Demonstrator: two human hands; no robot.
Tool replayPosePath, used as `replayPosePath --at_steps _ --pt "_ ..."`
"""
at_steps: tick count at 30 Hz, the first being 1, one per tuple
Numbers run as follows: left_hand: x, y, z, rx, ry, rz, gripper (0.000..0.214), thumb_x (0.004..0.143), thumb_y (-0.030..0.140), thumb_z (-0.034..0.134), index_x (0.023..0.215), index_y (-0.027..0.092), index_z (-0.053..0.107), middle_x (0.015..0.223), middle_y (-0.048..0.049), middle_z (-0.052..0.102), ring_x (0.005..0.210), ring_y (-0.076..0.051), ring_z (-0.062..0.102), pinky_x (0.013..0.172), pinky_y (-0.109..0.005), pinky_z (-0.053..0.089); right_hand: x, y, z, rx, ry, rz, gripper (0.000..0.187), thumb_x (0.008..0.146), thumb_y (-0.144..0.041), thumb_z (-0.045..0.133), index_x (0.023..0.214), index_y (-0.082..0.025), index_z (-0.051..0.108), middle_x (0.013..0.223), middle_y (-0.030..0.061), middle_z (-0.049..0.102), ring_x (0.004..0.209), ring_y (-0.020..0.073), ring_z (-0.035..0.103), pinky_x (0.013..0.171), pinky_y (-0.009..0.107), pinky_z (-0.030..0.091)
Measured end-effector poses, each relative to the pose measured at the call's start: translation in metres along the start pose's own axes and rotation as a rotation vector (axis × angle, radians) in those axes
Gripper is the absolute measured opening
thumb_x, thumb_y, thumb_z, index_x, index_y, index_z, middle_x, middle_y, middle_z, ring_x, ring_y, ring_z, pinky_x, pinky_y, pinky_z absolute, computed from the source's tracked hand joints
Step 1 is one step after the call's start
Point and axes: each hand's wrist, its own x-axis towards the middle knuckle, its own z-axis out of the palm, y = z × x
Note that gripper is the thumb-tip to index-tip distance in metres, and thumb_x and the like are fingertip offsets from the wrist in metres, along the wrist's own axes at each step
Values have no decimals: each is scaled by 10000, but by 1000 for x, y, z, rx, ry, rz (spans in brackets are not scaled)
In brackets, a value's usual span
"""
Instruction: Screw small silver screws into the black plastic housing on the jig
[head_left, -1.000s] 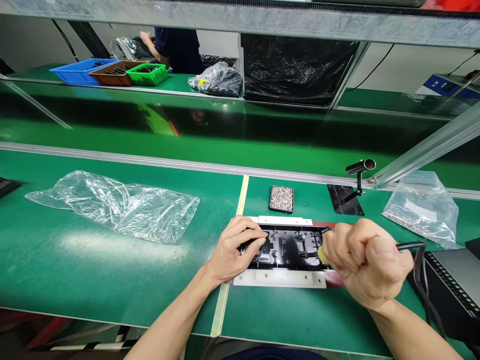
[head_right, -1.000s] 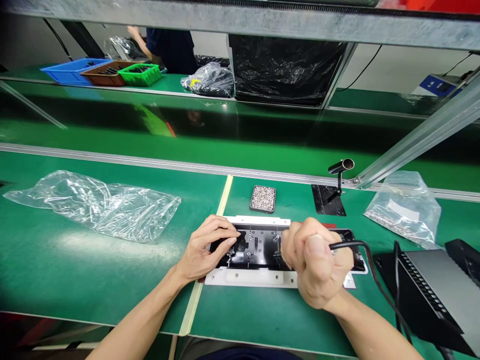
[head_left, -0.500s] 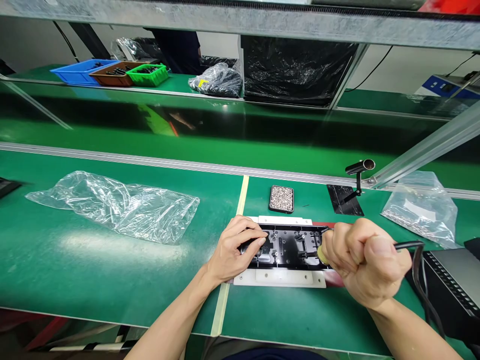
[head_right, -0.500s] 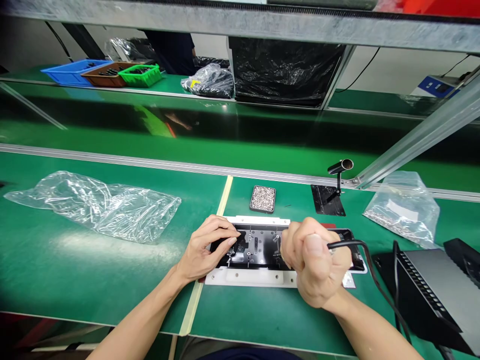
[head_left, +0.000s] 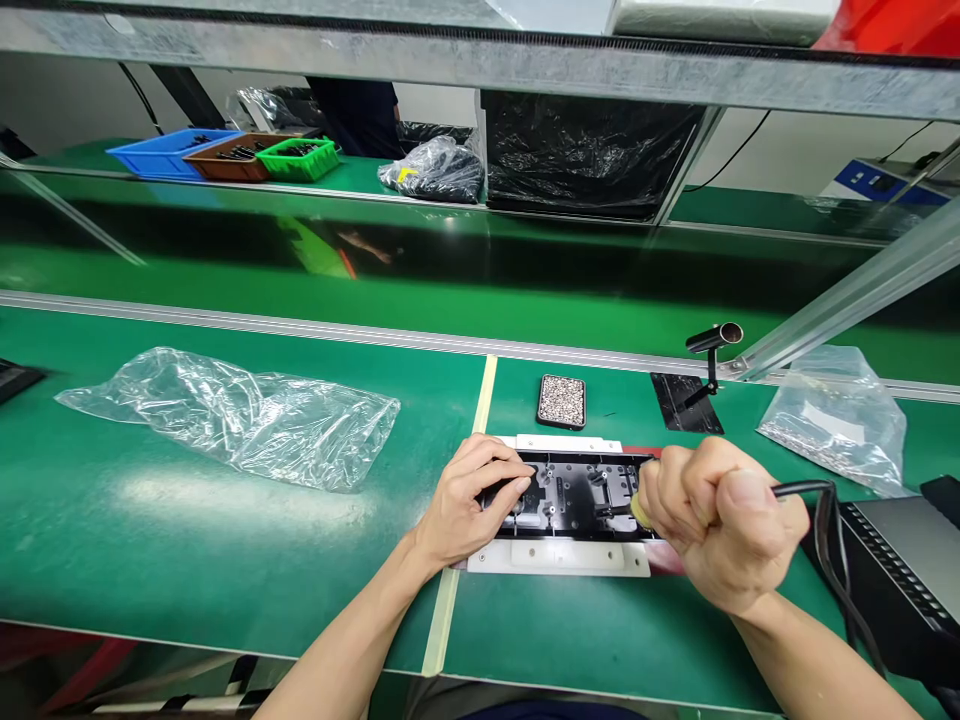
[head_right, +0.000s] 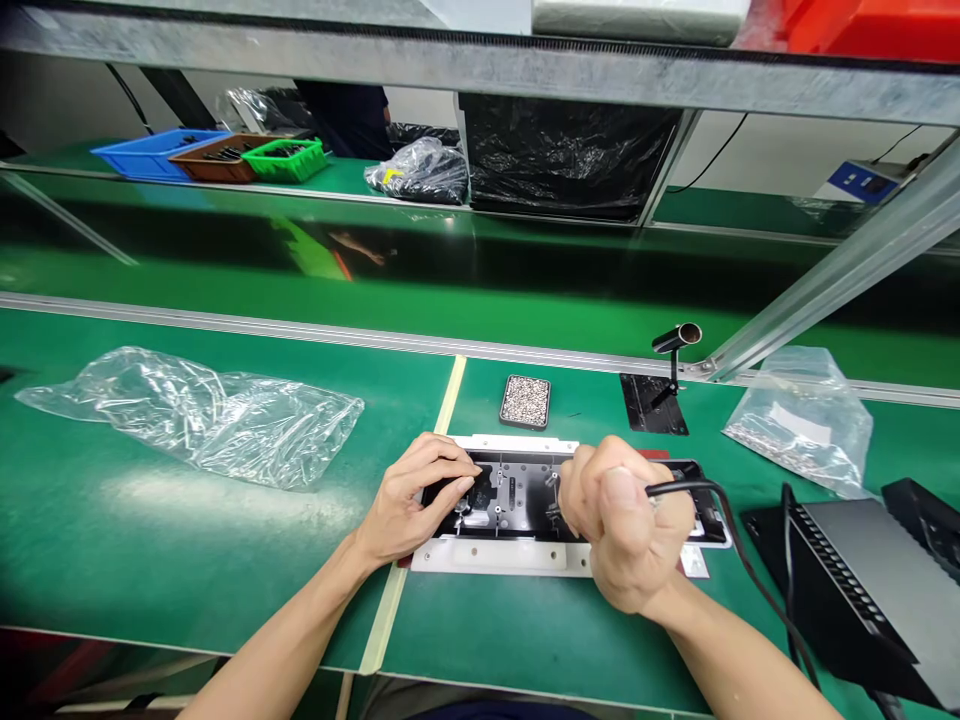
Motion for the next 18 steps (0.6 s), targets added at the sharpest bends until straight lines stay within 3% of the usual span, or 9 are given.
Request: replayPosePath --at_steps 8,18 --pt "0 0 0 -2 6 1 232 933 119 715 1123 247 754 1061 -21 718 1059 -131 622 962 -327 503 1 -1 2 -18 6 -13 494 1026 -385 530 610 -169 374 473 -45 294 425 60 278 408 172 294" --pt "0 1 -1 -6 3 5 217 941 131 705 1120 239 763 1053 -43 726 1047 -147 632 951 -348 512 -2 -5 -4 -7 -83 -2 415 1022 -361 528 653 -183 465 507 -24 379 452 87 342 440 221 316"
